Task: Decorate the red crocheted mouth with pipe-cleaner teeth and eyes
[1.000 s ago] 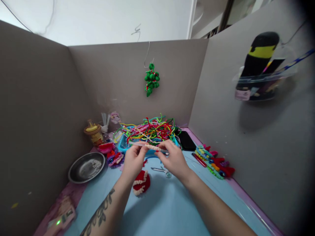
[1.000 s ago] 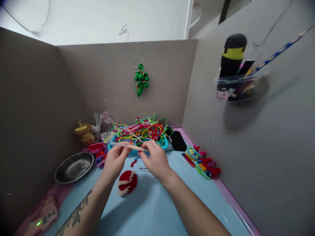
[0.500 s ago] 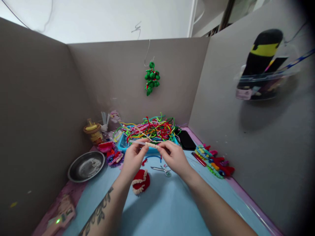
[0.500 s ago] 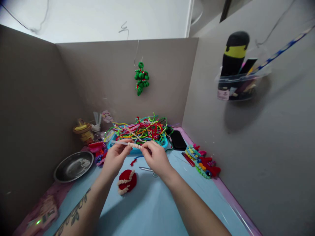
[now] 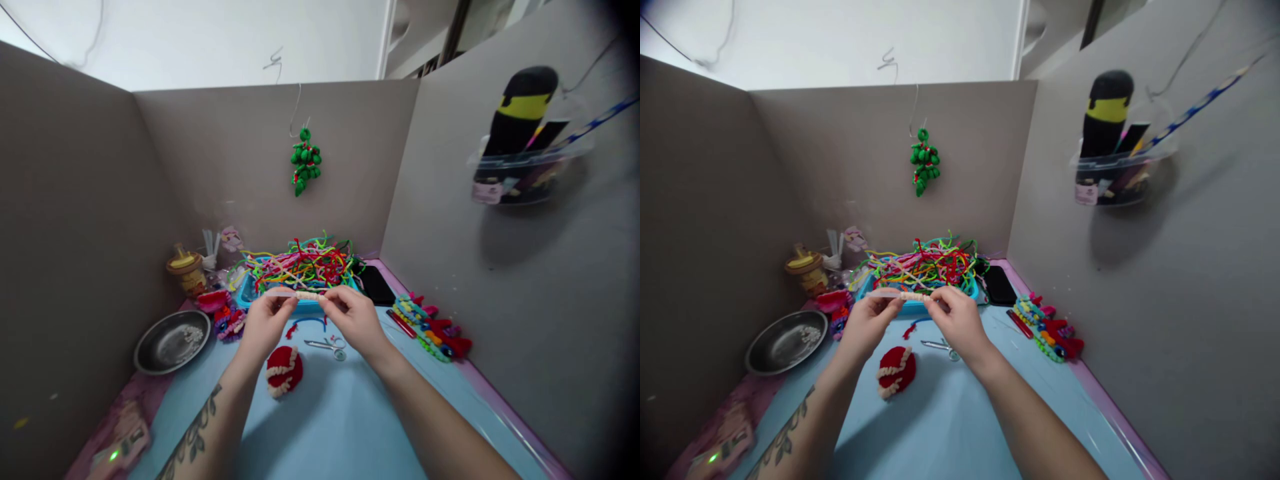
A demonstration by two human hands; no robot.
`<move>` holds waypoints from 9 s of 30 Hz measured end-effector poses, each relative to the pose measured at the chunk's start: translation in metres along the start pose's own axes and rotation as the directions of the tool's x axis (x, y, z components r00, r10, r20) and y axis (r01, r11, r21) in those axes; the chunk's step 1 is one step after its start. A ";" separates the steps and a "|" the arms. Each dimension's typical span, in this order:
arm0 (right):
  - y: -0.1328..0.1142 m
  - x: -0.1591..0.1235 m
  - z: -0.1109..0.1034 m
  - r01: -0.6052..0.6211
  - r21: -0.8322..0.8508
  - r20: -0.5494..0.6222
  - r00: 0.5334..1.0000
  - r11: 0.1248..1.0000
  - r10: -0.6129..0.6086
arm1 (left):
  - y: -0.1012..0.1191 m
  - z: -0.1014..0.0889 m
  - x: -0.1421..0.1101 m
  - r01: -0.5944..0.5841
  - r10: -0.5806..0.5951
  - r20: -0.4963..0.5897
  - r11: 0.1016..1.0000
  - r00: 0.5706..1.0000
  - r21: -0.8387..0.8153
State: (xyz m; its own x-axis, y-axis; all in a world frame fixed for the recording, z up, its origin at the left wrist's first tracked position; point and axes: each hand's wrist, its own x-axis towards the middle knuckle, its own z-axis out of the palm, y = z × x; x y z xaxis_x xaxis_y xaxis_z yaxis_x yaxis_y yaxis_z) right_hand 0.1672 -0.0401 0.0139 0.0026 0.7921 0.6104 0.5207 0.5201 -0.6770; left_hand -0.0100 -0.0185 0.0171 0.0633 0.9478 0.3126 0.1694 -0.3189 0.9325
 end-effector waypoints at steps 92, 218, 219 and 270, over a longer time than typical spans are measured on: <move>-0.002 -0.005 0.005 0.110 -0.103 0.061 0.993 0.989 -0.105 | 0.002 0.003 -0.003 -0.014 0.009 -0.068 0.997 0.998 -0.074; 0.036 -0.104 0.063 -0.044 -0.096 0.408 0.910 0.994 0.080 | -0.072 -0.046 -0.061 0.012 -0.057 0.166 0.965 0.984 0.260; 0.036 -0.104 0.064 -0.028 -0.106 0.411 0.909 0.994 0.069 | -0.072 -0.047 -0.061 0.014 -0.065 0.179 0.962 0.982 0.272; 0.031 -0.116 0.091 -0.399 0.033 0.335 0.868 0.916 0.366 | -0.087 -0.038 -0.068 -0.046 -0.087 0.331 0.927 0.940 0.373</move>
State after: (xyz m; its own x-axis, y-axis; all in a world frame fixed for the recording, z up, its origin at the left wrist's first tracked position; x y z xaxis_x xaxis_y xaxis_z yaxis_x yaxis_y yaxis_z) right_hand 0.1056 -0.0866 -0.1154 -0.0933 0.9851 0.1443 0.4475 0.1710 -0.8778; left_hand -0.0667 -0.0553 -0.0783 0.3706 0.9161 0.1529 0.5212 -0.3414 0.7822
